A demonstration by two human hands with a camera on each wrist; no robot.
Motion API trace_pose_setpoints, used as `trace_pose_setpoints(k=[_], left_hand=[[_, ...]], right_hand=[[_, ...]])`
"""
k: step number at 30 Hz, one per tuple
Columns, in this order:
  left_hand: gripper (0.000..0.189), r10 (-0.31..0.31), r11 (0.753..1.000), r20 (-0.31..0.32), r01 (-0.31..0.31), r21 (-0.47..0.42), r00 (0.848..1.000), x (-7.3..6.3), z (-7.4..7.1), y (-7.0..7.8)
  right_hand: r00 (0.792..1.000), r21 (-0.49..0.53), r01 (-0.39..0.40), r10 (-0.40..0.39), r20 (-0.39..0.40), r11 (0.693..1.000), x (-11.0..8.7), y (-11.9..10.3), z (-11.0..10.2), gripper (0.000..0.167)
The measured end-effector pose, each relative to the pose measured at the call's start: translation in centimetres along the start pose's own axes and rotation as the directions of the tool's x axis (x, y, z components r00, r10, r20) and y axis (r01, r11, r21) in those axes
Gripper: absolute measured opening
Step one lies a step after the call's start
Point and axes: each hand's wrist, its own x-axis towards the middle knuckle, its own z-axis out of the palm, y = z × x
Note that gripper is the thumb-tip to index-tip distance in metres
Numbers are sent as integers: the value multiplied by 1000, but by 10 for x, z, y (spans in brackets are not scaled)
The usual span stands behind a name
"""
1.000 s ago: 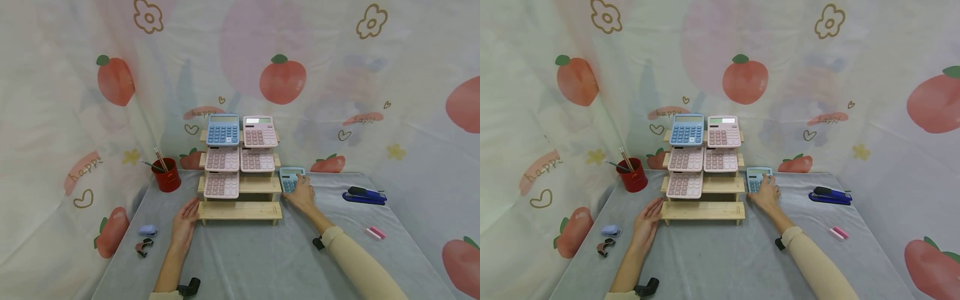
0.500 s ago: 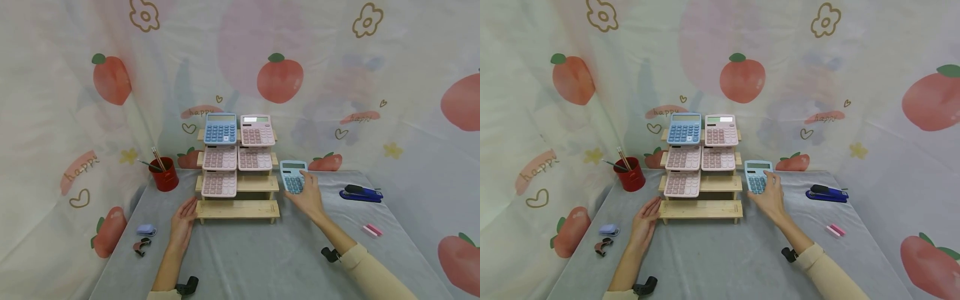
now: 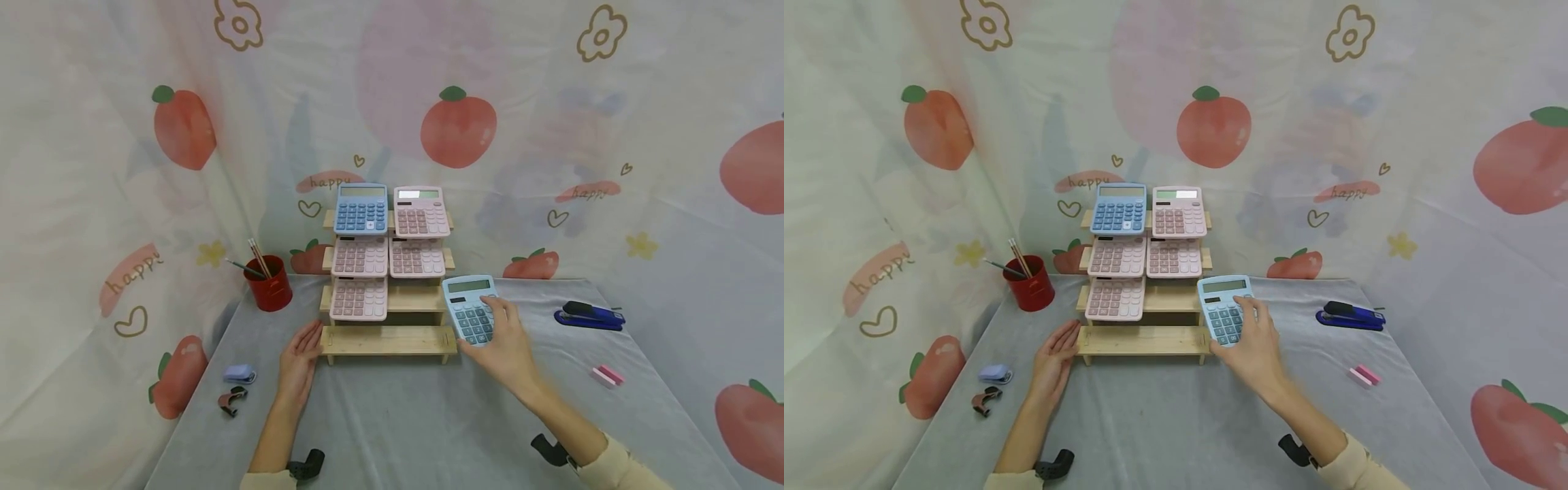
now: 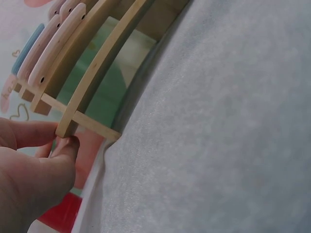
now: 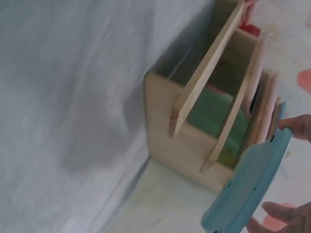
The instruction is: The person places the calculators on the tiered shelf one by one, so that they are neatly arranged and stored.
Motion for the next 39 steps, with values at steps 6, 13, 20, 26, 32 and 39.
trace_pose_setpoints(k=[6,13,20,26,32,39], left_hand=[[62,-13,1000,5,13,-4,1000,2,-1,0],[61,-3,1000,0,3,16,1000,3,-1,-2],[61,-5,1000,-1,5,23,1000,3,1,-4],[62,-15,1000,-11,16,24,1000,2,1,-5],[62,-21,999,-19,22,32,1000,1,0,-4],[61,-14,999,-28,15,30,999,2,-2,-3]], right_hand=[[998,-13,11,-10,57,1000,-9,-22,16,97],[995,-7,11,-10,101,1000,-2,-42,40,98],[995,27,4,-7,98,1000,10,-49,66,93],[999,13,18,-19,45,1000,23,-55,85,88],[999,-95,31,-30,10,995,33,-59,103,86],[999,-147,34,-38,-22,989,39,-69,121,85]])
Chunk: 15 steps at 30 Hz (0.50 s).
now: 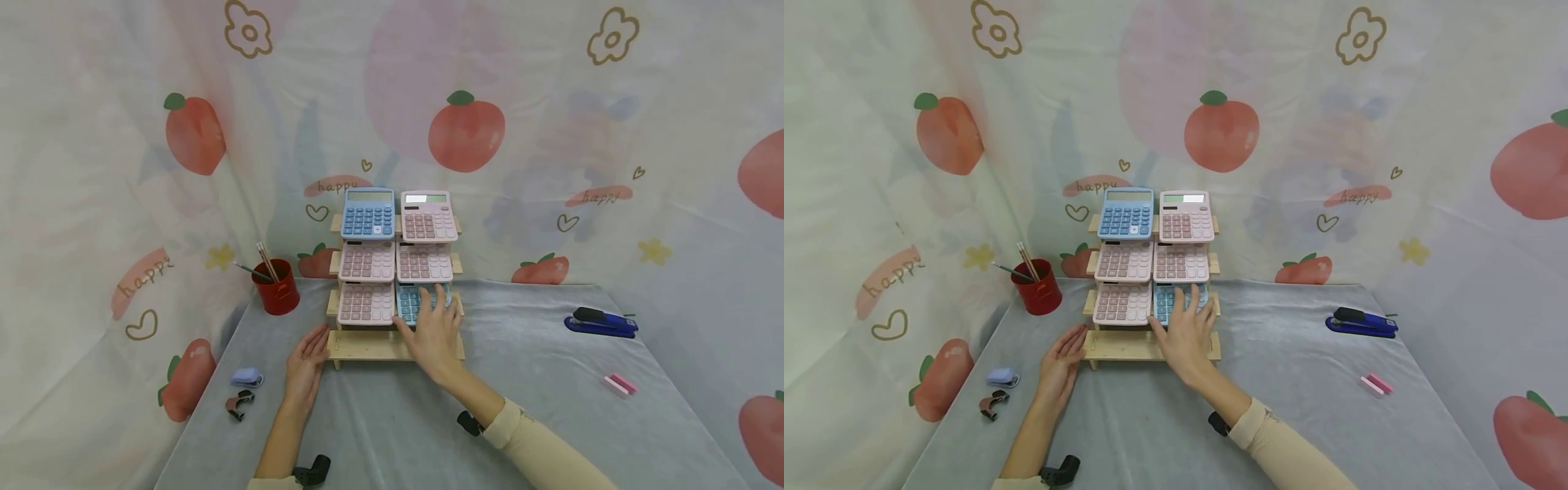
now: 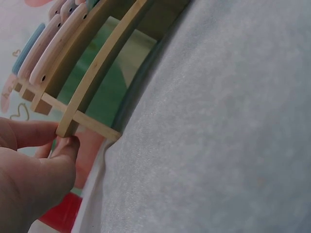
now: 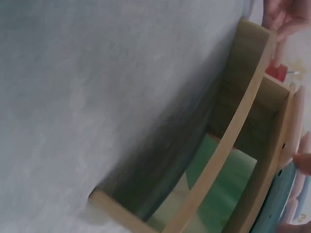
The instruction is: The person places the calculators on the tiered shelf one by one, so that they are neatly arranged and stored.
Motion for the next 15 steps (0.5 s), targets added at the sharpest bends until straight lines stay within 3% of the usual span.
trace_pose_setpoints(k=[7,15], left_hand=[[61,-8,1000,-4,8,-3,1000,-1,2,0],[61,16,1000,11,-17,15,1000,2,-1,1]], right_hand=[[1000,23,9,-9,1,1000,-3,-2,3,77],[999,51,54,-54,-1,997,-10,9,-8,72]])
